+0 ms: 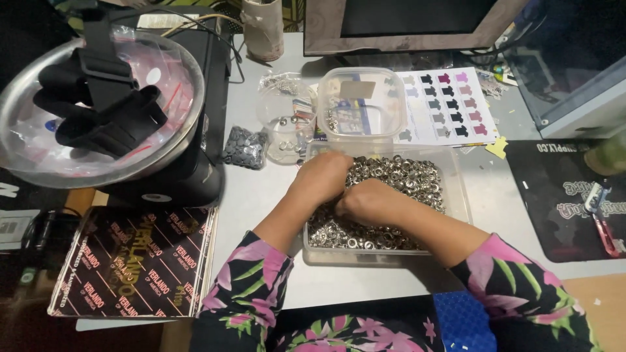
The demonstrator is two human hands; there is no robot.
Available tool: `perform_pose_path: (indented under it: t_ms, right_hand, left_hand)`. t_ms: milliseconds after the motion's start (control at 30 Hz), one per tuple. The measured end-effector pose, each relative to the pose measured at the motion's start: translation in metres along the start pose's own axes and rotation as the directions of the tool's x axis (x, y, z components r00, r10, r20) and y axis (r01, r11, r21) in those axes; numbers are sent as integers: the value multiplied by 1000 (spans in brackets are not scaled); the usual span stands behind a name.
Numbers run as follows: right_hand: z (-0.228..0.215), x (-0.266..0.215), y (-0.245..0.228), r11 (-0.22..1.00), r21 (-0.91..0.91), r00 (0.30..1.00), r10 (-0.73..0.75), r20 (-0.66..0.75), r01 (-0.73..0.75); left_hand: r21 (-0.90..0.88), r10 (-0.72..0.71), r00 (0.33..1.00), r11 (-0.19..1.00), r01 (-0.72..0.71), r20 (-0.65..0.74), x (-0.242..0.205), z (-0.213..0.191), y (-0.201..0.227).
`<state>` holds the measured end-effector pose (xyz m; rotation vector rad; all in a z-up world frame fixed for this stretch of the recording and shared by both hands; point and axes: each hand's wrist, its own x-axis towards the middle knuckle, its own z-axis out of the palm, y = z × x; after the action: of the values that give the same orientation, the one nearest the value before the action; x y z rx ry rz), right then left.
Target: Sorting and transferring small metal eyelets from a large storage bin into a smaller plastic bag.
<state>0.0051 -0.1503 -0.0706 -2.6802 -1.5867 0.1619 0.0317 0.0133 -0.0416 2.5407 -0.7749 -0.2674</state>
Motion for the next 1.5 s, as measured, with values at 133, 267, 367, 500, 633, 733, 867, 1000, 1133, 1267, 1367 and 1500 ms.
perform_pose_path:
  t_ms: [133,267,367,500,633,733,867,1000,1133,1267,1367,1500]
  right_hand:
    - [25,-10,23,994,88,997,59,46,-63]
    - [0,-9,12,968,30,938,232,258,-248]
    - [-18,-11,18,928,72,893,328,309,-366]
    - [-47,-15,25,782,288,827,474,301,-553]
    - [-53,-24,31,649,545,831,524,184,-530]
    - [-57,-27,35,583,626,818,552,163,-518]
    - [-61,-28,33,509,726,822,554,135,-463]
    - [-62,-26,33,451,779,821,555,136,-435]
    - [-58,-27,33,442,788,816,564,126,-427]
    - [-53,-23,33,496,766,811,583,55,-409]
    - [-51,-22,32,505,762,799,601,28,-406]
    - [-51,-24,34,515,769,797,604,-11,-379]
  left_hand:
    - [17,10,1000,1000,-10,-5,5,8,-4]
    - [63,-11,1000,998,9,26,4,5,-1]
    - [59,-7,999,998,5,37,3,4,0]
    - [48,-18,998,999,15,68,-4,-5,9]
    - [-8,26,995,1000,-25,95,-6,-14,10]
    - [-26,52,992,998,-49,112,-7,-14,10]
    - [-48,70,992,997,-66,100,-7,-13,9]
    - [-40,77,995,996,-74,57,-2,-5,3]
    - [-51,61,997,997,-59,53,-1,-6,2]
    - [-39,29,999,999,-30,-16,2,-5,1]
    - [-40,29,999,999,-31,-41,4,-1,-2]
    - [-85,35,998,996,-40,-58,-5,-7,5]
